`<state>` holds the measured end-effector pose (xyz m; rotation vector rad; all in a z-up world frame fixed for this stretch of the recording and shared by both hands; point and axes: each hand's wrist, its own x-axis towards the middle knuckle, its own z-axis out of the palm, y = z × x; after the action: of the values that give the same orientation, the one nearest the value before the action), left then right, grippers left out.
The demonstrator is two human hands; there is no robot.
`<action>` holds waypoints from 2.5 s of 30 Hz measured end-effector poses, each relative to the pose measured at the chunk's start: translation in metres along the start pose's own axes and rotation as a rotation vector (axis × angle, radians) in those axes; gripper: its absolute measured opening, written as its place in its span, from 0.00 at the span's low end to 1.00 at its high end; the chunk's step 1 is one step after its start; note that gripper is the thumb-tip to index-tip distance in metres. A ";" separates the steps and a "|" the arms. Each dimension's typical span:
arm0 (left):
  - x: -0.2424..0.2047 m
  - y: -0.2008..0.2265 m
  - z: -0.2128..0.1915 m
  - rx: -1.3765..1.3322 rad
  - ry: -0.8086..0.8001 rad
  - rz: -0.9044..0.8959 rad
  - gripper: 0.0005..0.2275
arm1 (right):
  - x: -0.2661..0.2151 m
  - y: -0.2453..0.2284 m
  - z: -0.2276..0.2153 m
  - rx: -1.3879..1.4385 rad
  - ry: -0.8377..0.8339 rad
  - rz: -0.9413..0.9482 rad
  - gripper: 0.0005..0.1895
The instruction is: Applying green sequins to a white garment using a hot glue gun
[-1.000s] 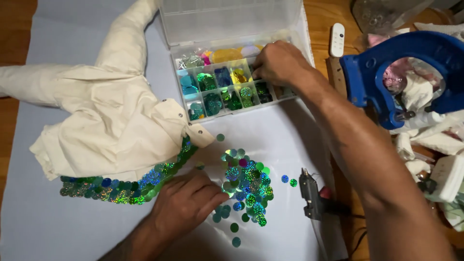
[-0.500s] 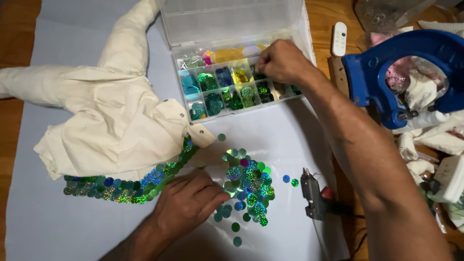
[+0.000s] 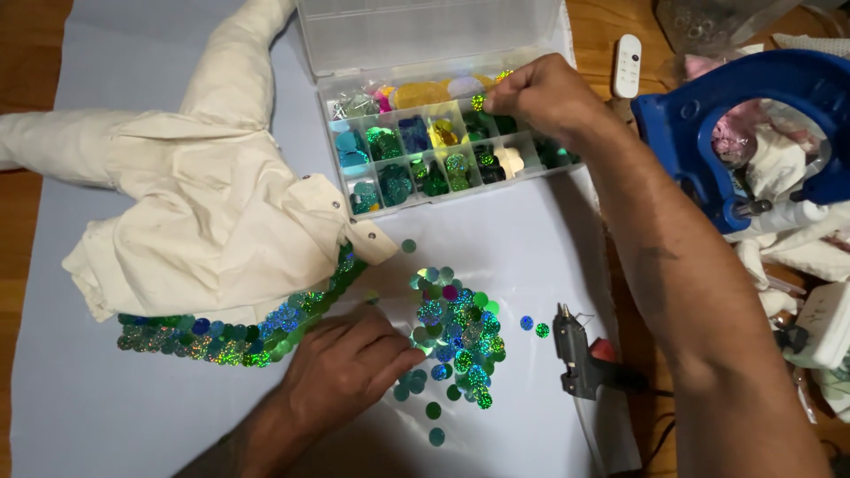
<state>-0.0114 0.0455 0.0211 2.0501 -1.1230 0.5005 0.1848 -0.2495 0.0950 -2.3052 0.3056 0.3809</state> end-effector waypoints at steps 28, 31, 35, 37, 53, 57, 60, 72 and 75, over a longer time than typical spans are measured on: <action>-0.034 -0.011 0.035 0.108 -0.007 -0.331 0.10 | -0.172 0.043 0.073 -0.034 -0.402 -0.377 0.03; -0.038 -0.014 0.036 0.212 -0.041 -0.321 0.10 | -0.179 0.048 0.073 -0.058 -0.366 -0.409 0.04; -0.032 -0.010 0.024 0.233 -0.124 -0.112 0.09 | -0.189 0.051 0.074 -0.081 -0.362 -0.411 0.06; -0.032 -0.003 0.028 0.096 -0.080 -0.292 0.11 | -0.193 0.055 0.075 -0.046 -0.331 -0.398 0.05; -0.025 0.002 0.016 0.017 -0.127 -0.274 0.11 | -0.192 0.047 0.047 0.036 -0.198 -0.447 0.07; -0.023 0.005 0.013 0.028 -0.095 -0.245 0.10 | -0.148 0.064 0.008 -0.198 0.093 -0.454 0.09; -0.020 0.004 0.014 0.027 -0.110 -0.240 0.10 | -0.102 0.080 -0.023 -0.301 0.269 -0.455 0.08; -0.022 -0.005 0.016 0.010 -0.183 -0.216 0.06 | 0.028 0.072 -0.014 -0.477 0.183 -0.546 0.10; -0.017 -0.003 0.013 -0.004 -0.023 -0.146 0.02 | 0.029 0.050 -0.012 -0.592 0.066 -0.410 0.14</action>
<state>-0.0181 0.0456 0.0006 2.1205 -0.9778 0.4021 0.1973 -0.2949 0.0596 -2.8748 -0.2917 0.2005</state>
